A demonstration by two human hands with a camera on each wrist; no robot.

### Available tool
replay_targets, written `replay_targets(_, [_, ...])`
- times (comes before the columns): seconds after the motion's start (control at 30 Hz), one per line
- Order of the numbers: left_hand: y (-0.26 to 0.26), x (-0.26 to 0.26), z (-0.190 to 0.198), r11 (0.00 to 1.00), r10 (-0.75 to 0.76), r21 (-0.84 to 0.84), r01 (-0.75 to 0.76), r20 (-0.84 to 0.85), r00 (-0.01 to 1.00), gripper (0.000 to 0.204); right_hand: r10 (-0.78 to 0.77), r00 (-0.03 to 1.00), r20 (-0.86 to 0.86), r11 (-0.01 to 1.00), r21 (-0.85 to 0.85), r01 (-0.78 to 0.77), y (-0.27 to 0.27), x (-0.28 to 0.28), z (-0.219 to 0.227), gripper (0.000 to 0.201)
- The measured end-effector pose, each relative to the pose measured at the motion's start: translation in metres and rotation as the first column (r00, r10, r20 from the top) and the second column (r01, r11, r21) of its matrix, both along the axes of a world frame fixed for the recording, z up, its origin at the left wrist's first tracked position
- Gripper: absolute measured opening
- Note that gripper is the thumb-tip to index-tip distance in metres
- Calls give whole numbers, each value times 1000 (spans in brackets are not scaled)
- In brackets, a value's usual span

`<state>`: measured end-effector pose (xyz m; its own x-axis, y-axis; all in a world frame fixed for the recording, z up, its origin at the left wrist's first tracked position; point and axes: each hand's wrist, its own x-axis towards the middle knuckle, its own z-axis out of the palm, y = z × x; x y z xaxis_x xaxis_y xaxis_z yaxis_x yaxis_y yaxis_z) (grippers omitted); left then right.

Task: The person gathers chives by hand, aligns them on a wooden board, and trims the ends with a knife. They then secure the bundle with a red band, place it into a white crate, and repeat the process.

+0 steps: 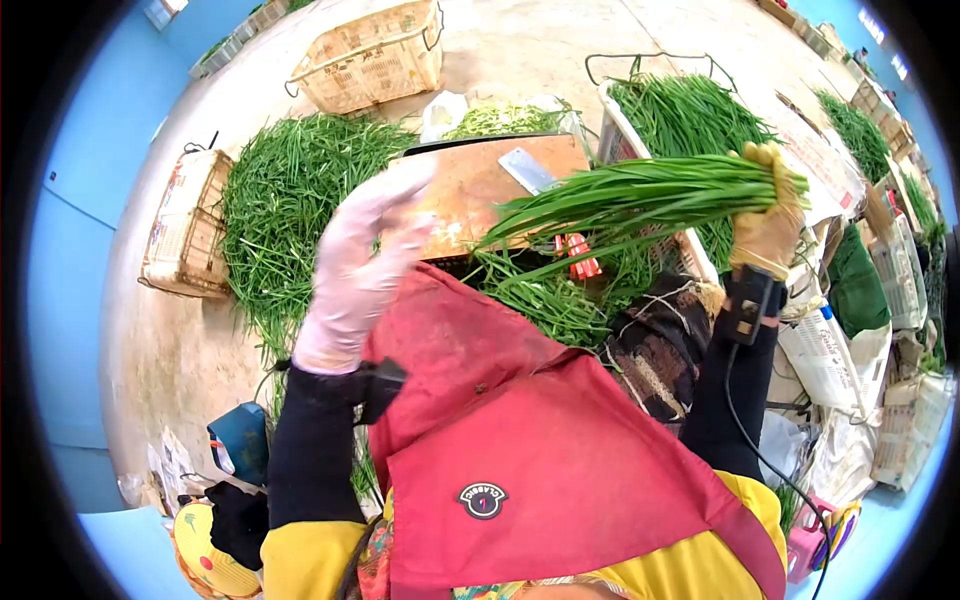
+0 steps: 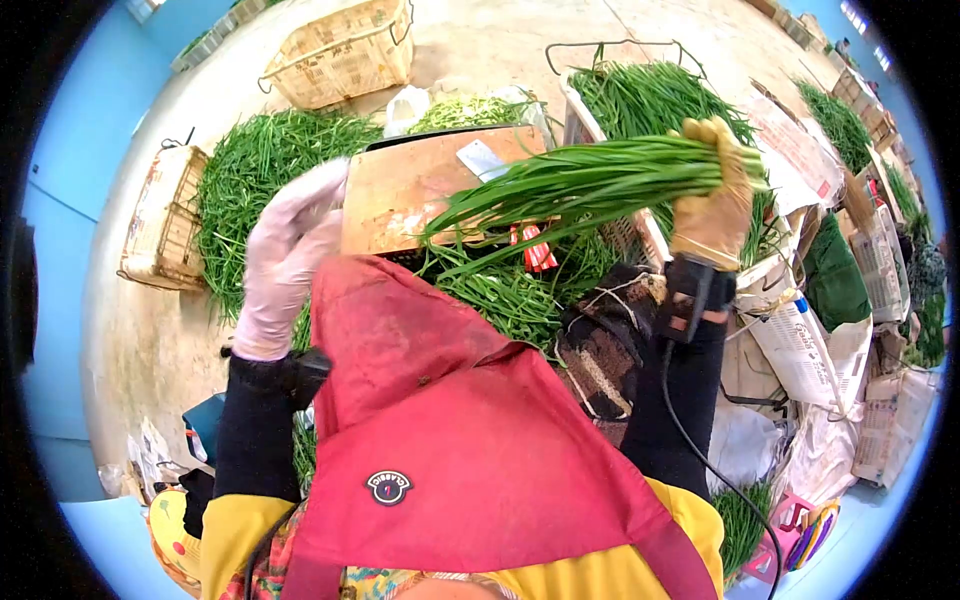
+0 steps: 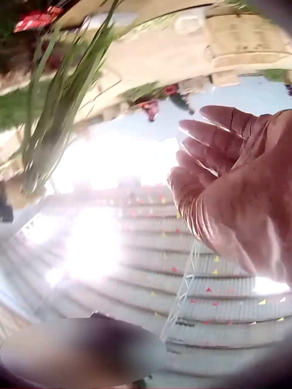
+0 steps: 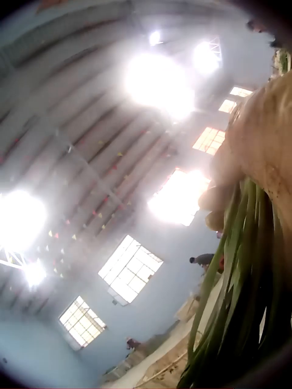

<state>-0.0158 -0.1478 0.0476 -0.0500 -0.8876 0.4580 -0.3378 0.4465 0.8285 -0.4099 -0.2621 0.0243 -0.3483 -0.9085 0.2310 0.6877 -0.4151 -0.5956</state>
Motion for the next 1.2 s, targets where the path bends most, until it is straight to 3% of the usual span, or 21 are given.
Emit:
replay_targets(0.07, [-12, -42, 25, 984, 5, -166, 67, 399, 917, 72, 100, 991, -91, 993, -55, -105, -4, 31, 4, 18])
replay_targets(0.13, [-30, -83, 13, 945, -109, -259, 200, 327, 939, 104, 24, 981, -193, 998, 64, -12, 11, 80, 23, 19])
replay_targets(0.2, [-47, -110, -6, 937, 42, -315, 147, 524, 851, 119, 172, 972, -159, 983, -44, -181, 27, 121, 30, 18])
replay_targets(0.23, [-58, -113, -15, 903, 24, -394, 169, 439, 898, 115, 296, 952, -73, 950, -77, -301, 35, 137, 31, 20])
replay_targets(0.27, [-64, -115, -27, 951, -25, -293, 96, 235, 972, 97, 216, 971, -104, 962, -145, -230, 35, 153, 32, 20])
replay_targets(0.33, [-69, -114, -51, 963, 45, -268, -31, 49, 998, 68, 277, 948, -155, 929, -209, -305, 44, 172, 40, 26])
replay_targets(0.37, [-74, -112, -56, 973, -80, -227, 51, -121, 990, 53, 292, 941, -169, 920, -219, -325, 39, 173, 41, 26])
replay_targets(0.47, [-84, -86, -67, 989, -12, -148, -9, -142, 990, 42, 237, 948, -211, 928, -238, -285, 32, 170, 56, 26])
replay_targets(0.53, [-80, -61, -58, 985, 35, -169, -43, -46, 998, 32, 245, 959, -144, 958, -119, -263, 51, 163, 84, 17])
replay_targets(0.6, [-72, -41, -43, 977, 135, 210, -44, -439, 888, 25, 287, 947, -143, 929, -198, -312, 26, 138, 68, 19])
replay_targets(0.67, [-77, -7, -48, 979, 170, 197, -59, -611, 773, 20, 380, 909, -173, 828, -373, -418, 0, 110, 42, 23])
replay_targets(0.7, [-78, 7, -52, 993, 45, 112, 46, -693, 719, 26, 366, 900, -236, 846, -318, -427, -3, 111, 31, 17])
replay_targets(0.73, [-81, 17, -55, 972, 142, 229, 60, -765, 628, 30, -170, 588, -791, 943, -304, -136, -18, 104, 5, 19])
replay_targets(0.77, [-77, 21, -50, 962, 191, 272, 37, -761, 620, 31, 406, 711, -574, 865, -10, -502, -2, 117, 8, 25])
replay_targets(0.8, [-72, 21, -49, 948, 245, 317, 11, -755, 608, 33, 577, 521, -630, 792, 276, -544, 11, 120, 14, 20])
replay_targets(0.83, [-73, 28, -61, 952, 185, 289, 103, -808, 560, 38, 494, 474, -729, 837, 251, -485, 13, 132, -16, 21])
replay_targets(0.87, [-75, 30, -74, 958, 112, 234, 167, -838, 535, 42, 366, 260, -894, 875, 235, -424, 12, 135, -28, 21])
replay_targets(0.93, [-70, 26, -77, 928, -49, 153, 339, -853, 519, 53, 501, 353, -790, 824, 310, -475, 13, 148, -35, 22])
replay_targets(1.0, [-72, 23, -85, 874, -131, 97, 476, -896, 423, 69, 516, 402, -756, 814, 286, -506, 10, 160, -30, 21])
replay_targets(1.13, [-69, 13, -74, 815, -90, 283, 505, -801, 592, 64, 497, 545, -675, 815, 147, -560, -1, 181, -21, 40])
replay_targets(1.2, [-65, -1, -67, 818, -59, 335, 467, -759, 648, 51, 207, 519, -829, 901, -46, -432, -6, 189, -11, 65])
